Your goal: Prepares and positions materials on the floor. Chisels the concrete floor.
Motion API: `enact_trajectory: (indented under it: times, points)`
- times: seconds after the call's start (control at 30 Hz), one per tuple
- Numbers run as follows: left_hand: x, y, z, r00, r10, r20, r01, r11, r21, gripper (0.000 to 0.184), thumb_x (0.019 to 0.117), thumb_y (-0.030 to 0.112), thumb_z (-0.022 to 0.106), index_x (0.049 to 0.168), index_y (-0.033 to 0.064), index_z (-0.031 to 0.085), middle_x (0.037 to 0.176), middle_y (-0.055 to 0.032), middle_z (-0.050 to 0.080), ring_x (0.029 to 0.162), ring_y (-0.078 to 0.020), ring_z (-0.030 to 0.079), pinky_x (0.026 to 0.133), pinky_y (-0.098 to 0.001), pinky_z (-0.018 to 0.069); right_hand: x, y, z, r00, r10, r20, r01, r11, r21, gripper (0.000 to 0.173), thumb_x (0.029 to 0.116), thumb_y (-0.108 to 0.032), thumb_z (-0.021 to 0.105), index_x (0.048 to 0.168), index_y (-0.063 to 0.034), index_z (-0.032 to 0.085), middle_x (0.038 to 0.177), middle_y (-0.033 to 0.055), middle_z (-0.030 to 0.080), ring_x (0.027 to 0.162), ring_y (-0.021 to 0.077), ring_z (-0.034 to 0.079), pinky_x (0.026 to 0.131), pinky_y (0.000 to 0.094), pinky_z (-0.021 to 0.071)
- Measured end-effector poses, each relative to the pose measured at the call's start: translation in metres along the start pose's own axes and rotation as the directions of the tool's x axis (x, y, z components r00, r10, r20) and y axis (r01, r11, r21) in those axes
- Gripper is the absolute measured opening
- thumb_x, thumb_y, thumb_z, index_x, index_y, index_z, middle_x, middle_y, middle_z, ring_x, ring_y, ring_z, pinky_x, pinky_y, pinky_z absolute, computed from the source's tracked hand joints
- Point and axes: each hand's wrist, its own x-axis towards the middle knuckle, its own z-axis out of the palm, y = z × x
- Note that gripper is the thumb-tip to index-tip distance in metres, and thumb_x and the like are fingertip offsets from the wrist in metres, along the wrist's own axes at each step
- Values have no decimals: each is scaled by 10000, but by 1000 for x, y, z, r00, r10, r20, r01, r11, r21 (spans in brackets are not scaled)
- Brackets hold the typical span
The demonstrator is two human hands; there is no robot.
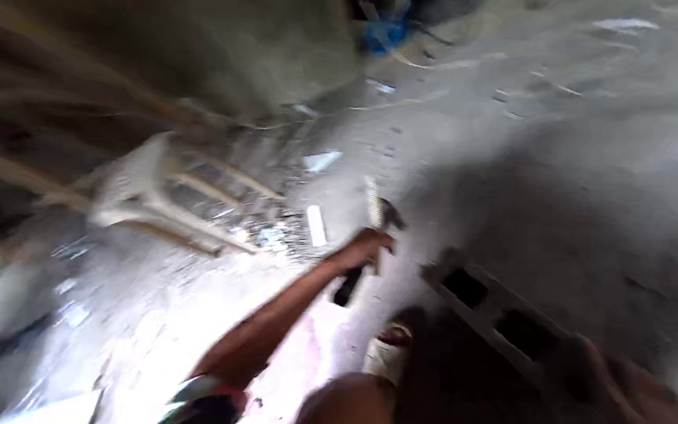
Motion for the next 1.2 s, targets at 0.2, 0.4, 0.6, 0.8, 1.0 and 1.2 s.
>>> enact_trajectory:
  times: [0.2, 0.4, 0.6, 0.8, 1.0, 1.2]
  points:
    - [51, 174, 58, 962, -264, -66, 268, 961, 71, 234, 1033, 303, 530, 952, 138, 675, 779, 31, 649, 551, -56, 560, 478, -215, 477, -1, -1, 11, 982, 75, 172, -97, 988, 119, 1087, 744, -465, 825, 1649, -200, 285, 1456, 279, 540, 1336, 456, 529, 1142, 657, 331]
    - [43, 338, 152, 974, -152, 166, 155, 988, -5, 329, 1071, 335, 411, 934, 159, 653, 821, 19, 675, 588, -65, 598, 510, -203, 498, -3, 3, 8, 977, 33, 211, -79, 974, 214, 1094, 767, -404, 813, 1665, -186, 226, 1501, 277, 500, 1395, 428, 481, 1190, 609, 286]
    - [20, 446, 217, 934, -6, 357, -46, 990, 136, 325, 1070, 332, 429, 964, 176, 692, 827, 27, 671, 594, -57, 609, 463, -188, 484, -1, 8, 5, 978, 33, 208, -81, 970, 229, 1236, 647, -286, 912, 1666, -194, 217, 1522, 254, 491, 1415, 410, 470, 1204, 584, 286]
    - [10, 475, 225, 880, 8, 475, -26, 999, 31, 295, 1048, 373, 485, 972, 187, 701, 798, 15, 645, 608, -79, 599, 484, -221, 513, 1, 10, 9, 978, 17, 207, -74, 960, 271, 1263, 606, -296, 922, 1660, -179, 237, 1460, 265, 537, 1353, 425, 515, 1169, 585, 328]
    - [57, 485, 270, 719, 36, 694, -21, 999, -30, 319, 1056, 346, 453, 967, 177, 709, 696, 32, 565, 536, -42, 525, 463, -186, 477, -2, 12, 13, 999, 44, 14, -46, 965, 258, 1092, 656, -257, 902, 1609, -168, 376, 1330, 237, 630, 1236, 383, 611, 1093, 538, 443]
    - [86, 484, 263, 402, -258, 879, 255, 953, 163, 272, 1011, 409, 539, 1036, 219, 732, 733, 59, 598, 562, -12, 527, 502, -155, 458, -1, 14, 5, 996, 87, 28, -92, 942, 321, 1001, 742, -134, 866, 1612, -196, 374, 1385, 252, 596, 1306, 398, 575, 1129, 554, 428]
